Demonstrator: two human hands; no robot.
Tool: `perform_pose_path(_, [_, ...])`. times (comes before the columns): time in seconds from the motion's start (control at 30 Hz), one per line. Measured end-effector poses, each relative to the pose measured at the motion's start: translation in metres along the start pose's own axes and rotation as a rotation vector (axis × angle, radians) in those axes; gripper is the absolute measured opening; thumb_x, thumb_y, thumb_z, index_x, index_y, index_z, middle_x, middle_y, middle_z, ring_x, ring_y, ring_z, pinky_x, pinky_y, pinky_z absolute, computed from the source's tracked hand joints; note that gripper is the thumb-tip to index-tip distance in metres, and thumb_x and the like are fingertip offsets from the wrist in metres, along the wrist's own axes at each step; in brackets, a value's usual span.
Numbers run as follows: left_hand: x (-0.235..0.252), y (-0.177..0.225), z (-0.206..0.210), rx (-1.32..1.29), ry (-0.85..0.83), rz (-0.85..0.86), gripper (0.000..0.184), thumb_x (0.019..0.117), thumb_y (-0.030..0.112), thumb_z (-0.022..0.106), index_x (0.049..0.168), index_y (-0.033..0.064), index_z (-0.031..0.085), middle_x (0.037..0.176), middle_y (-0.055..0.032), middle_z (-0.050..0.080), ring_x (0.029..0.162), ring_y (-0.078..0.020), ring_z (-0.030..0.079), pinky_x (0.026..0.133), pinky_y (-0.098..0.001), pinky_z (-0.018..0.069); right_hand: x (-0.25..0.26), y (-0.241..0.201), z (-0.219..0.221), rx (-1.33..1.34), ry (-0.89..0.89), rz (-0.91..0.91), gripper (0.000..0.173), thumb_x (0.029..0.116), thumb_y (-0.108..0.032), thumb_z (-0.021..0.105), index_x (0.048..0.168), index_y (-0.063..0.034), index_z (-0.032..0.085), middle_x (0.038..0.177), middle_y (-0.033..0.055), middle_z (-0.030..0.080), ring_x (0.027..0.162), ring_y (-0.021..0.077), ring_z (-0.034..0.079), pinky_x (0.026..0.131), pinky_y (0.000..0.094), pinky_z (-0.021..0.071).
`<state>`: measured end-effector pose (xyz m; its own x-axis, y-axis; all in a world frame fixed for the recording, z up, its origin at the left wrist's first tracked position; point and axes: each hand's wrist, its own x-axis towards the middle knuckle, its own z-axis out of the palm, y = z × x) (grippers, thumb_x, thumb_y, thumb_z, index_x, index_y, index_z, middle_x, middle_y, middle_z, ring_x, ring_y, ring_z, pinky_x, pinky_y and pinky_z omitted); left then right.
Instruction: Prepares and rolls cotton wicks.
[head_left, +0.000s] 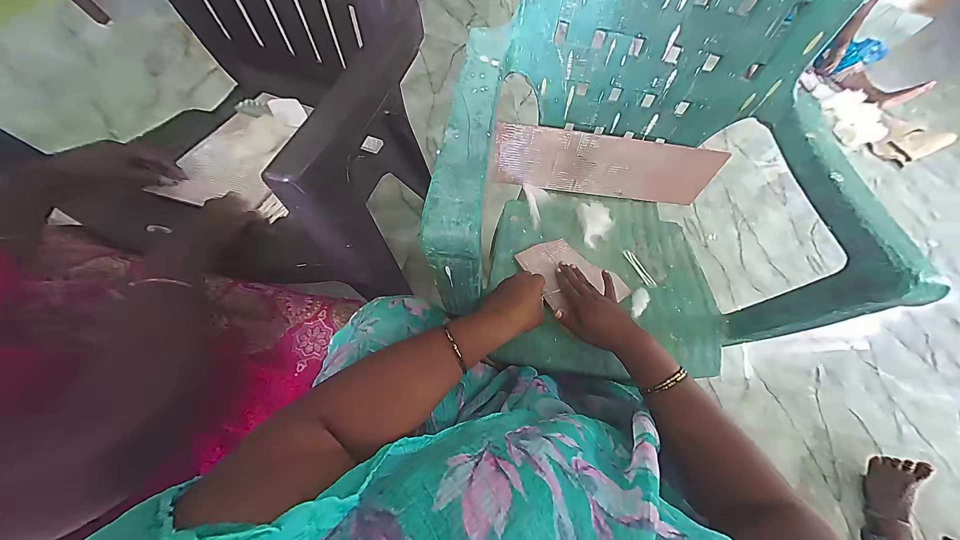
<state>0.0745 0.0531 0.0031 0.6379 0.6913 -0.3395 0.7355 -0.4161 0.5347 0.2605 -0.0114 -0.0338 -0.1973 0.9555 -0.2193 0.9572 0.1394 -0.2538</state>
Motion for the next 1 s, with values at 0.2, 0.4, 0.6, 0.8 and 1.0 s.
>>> perform_pose_path(0.2, [-0.003,0.007,0.000,0.052,-0.101,0.021,0.023,0.1031,0.011,0.055,0.117,-0.0021,0.067,0.118,-0.0206,0.066,0.116,-0.0360,0.064,0.100,-0.0538,0.0512,-0.049,-0.009,-0.012,-0.041,-0.177,0.038,0.080,0.1055,-0.060,0.031,0.165,-0.0087,0.016,0.172,0.0099,0.015,0.160,0.0250,0.010,0.120,0.0720,-0.0044])
perform_pose_path(0.4, [-0.010,0.012,0.006,0.081,-0.169,0.020,0.025,0.1043,0.014,0.053,0.121,0.0001,0.065,0.121,-0.0193,0.065,0.116,-0.0343,0.064,0.098,-0.0535,0.0525,-0.087,0.001,-0.009,-0.026,0.005,-0.064,0.066,0.1040,-0.056,0.041,0.153,-0.0134,0.049,0.158,0.0051,0.048,0.151,0.0285,0.037,0.115,0.0788,0.0046])
perform_pose_path(0.6, [-0.017,0.018,0.008,0.050,-0.144,0.075,0.025,0.1056,0.016,0.052,0.118,0.0021,0.067,0.119,-0.0172,0.066,0.116,-0.0323,0.064,0.098,-0.0528,0.0516,-0.085,0.006,0.012,0.051,0.685,0.008,0.021,0.0948,-0.025,0.063,0.098,-0.0126,0.079,0.104,0.0057,0.077,0.108,0.0282,0.070,0.106,0.0726,0.0318])
perform_pose_path(0.8, [-0.022,0.019,0.010,0.046,-0.169,0.169,0.027,0.1075,0.017,0.049,0.116,0.0013,0.068,0.118,-0.0168,0.066,0.116,-0.0313,0.063,0.101,-0.0514,0.0496,-0.078,-0.008,0.020,0.048,0.612,0.024,0.018,0.0965,-0.020,0.065,0.107,-0.0130,0.078,0.113,0.0059,0.075,0.118,0.0308,0.066,0.105,0.0737,0.0330])
perform_pose_path(1.0, [-0.025,0.021,0.005,0.067,-0.151,0.204,0.023,0.1065,0.016,0.052,0.112,0.0029,0.069,0.112,-0.0146,0.066,0.110,-0.0305,0.064,0.096,-0.0513,0.0516,-0.080,-0.012,0.018,0.016,0.612,0.067,0.009,0.0925,-0.008,0.068,0.093,-0.0093,0.076,0.102,0.0093,0.075,0.112,0.0330,0.068,0.103,0.0729,0.0363])
